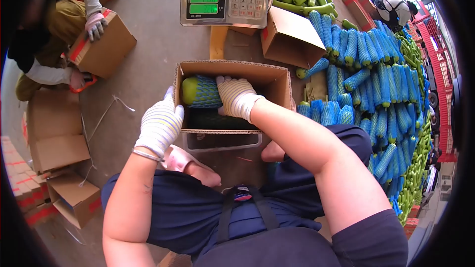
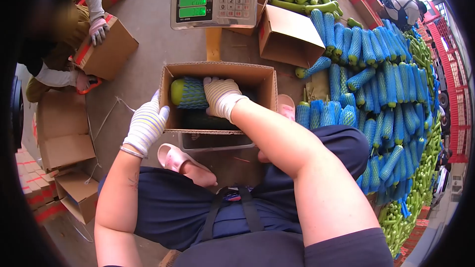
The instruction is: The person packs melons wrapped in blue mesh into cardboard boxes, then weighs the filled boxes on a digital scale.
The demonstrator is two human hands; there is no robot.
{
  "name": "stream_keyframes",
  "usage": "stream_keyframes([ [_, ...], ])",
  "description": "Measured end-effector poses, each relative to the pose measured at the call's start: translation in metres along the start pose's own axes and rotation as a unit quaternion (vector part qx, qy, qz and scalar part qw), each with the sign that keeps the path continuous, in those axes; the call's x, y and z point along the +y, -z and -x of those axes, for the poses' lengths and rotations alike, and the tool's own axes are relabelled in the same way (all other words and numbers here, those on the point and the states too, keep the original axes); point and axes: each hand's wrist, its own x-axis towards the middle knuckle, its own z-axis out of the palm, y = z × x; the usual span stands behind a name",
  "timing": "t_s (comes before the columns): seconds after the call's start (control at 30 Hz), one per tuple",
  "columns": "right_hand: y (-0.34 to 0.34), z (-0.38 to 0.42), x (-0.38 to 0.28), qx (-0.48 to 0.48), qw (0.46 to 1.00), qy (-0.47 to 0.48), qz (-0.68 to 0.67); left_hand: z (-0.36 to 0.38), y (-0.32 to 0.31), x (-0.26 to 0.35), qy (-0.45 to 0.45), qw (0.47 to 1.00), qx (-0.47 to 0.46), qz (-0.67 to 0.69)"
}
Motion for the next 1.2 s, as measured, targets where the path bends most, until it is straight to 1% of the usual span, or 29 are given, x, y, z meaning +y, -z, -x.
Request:
stream_keyframes([
  [0.07, 0.000, -0.006, 0.002, -0.029, 0.999, -0.015, 0.007, -0.002, 0.004, 0.009, 0.024, 0.999, -0.016, -0.024],
  [0.2, 0.004, -0.004, 0.001, -0.034, 0.999, -0.025, 0.003, -0.007, 0.002, 0.011, 0.029, 0.999, -0.012, -0.037],
  [0.27, 0.004, -0.003, 0.004, -0.054, 0.998, -0.017, -0.012, -0.005, 0.003, 0.012, 0.035, 0.999, -0.005, -0.031],
  [0.3, 0.006, -0.002, 0.003, -0.050, 0.998, -0.001, 0.029, -0.003, 0.004, 0.013, 0.039, 0.999, -0.014, -0.033],
  [0.33, 0.023, -0.001, -0.007, -0.047, 0.998, 0.006, 0.031, 0.000, 0.003, 0.012, 0.044, 0.998, -0.025, -0.035],
  [0.4, 0.052, 0.004, -0.027, -0.165, 0.984, -0.022, 0.070, 0.002, 0.002, 0.008, 0.046, 0.998, -0.019, -0.027],
  [0.43, 0.052, 0.010, -0.030, -0.063, 0.996, 0.030, 0.049, 0.004, 0.003, 0.009, 0.045, 0.999, -0.024, -0.014],
  [0.47, 0.054, 0.012, -0.036, -0.063, 0.996, 0.035, 0.050, 0.005, 0.003, 0.010, 0.041, 0.999, -0.028, -0.002],
  [0.53, 0.059, 0.012, -0.048, 0.004, 0.992, 0.120, 0.042, 0.006, 0.000, 0.009, 0.034, 0.999, -0.016, 0.000],
  [0.6, 0.044, -0.004, -0.053, 0.008, 0.989, 0.136, 0.055, 0.005, 0.002, 0.011, 0.047, 0.998, -0.033, -0.008],
  [0.67, 0.026, -0.019, -0.060, 0.025, 0.986, 0.097, 0.130, 0.005, 0.002, 0.010, 0.047, 0.998, -0.036, -0.001],
  [0.7, 0.030, -0.016, -0.067, 0.012, 0.979, 0.104, 0.175, 0.005, 0.004, 0.012, 0.049, 0.998, -0.041, -0.001],
  [0.73, 0.038, -0.021, -0.071, -0.046, 0.993, 0.073, 0.077, 0.003, 0.008, 0.013, 0.050, 0.998, -0.039, -0.002],
  [0.8, 0.026, -0.031, -0.075, -0.035, 0.977, 0.115, 0.174, -0.002, 0.007, 0.008, 0.045, 0.998, -0.039, -0.003],
  [0.83, 0.021, -0.038, -0.079, -0.056, 0.985, 0.082, 0.142, -0.003, 0.007, 0.009, 0.049, 0.998, -0.043, 0.000],
  [0.87, 0.015, -0.044, -0.080, -0.057, 0.985, 0.084, 0.141, -0.003, 0.006, 0.009, 0.054, 0.997, -0.047, 0.003],
  [0.93, 0.013, -0.052, -0.080, -0.077, 0.971, 0.151, 0.166, -0.005, 0.006, 0.009, 0.054, 0.997, -0.047, 0.004],
  [0.97, 0.011, -0.054, -0.079, -0.072, 0.977, 0.132, 0.150, -0.004, 0.007, 0.010, 0.057, 0.997, -0.051, 0.002],
  [1.0, 0.004, -0.057, -0.078, -0.074, 0.977, 0.132, 0.152, -0.004, 0.009, 0.011, 0.060, 0.997, -0.053, 0.000],
  [1.07, -0.011, -0.067, -0.073, -0.059, 0.986, 0.115, 0.104, -0.004, 0.007, 0.011, 0.058, 0.997, -0.045, 0.001],
  [1.1, -0.004, -0.067, -0.075, -0.112, 0.989, 0.067, 0.062, -0.003, 0.006, 0.011, 0.057, 0.998, -0.038, -0.001],
  [1.13, -0.015, -0.070, -0.073, -0.085, 0.996, 0.024, -0.002, -0.003, 0.007, 0.012, 0.054, 0.998, -0.030, -0.002],
  [1.17, -0.026, -0.074, -0.072, -0.081, 0.996, 0.031, 0.014, -0.003, 0.007, 0.014, 0.066, 0.997, -0.037, -0.005],
  [1.2, -0.020, -0.073, -0.074, -0.077, 0.996, 0.036, 0.028, -0.005, 0.007, 0.015, 0.078, 0.996, -0.046, -0.008],
])
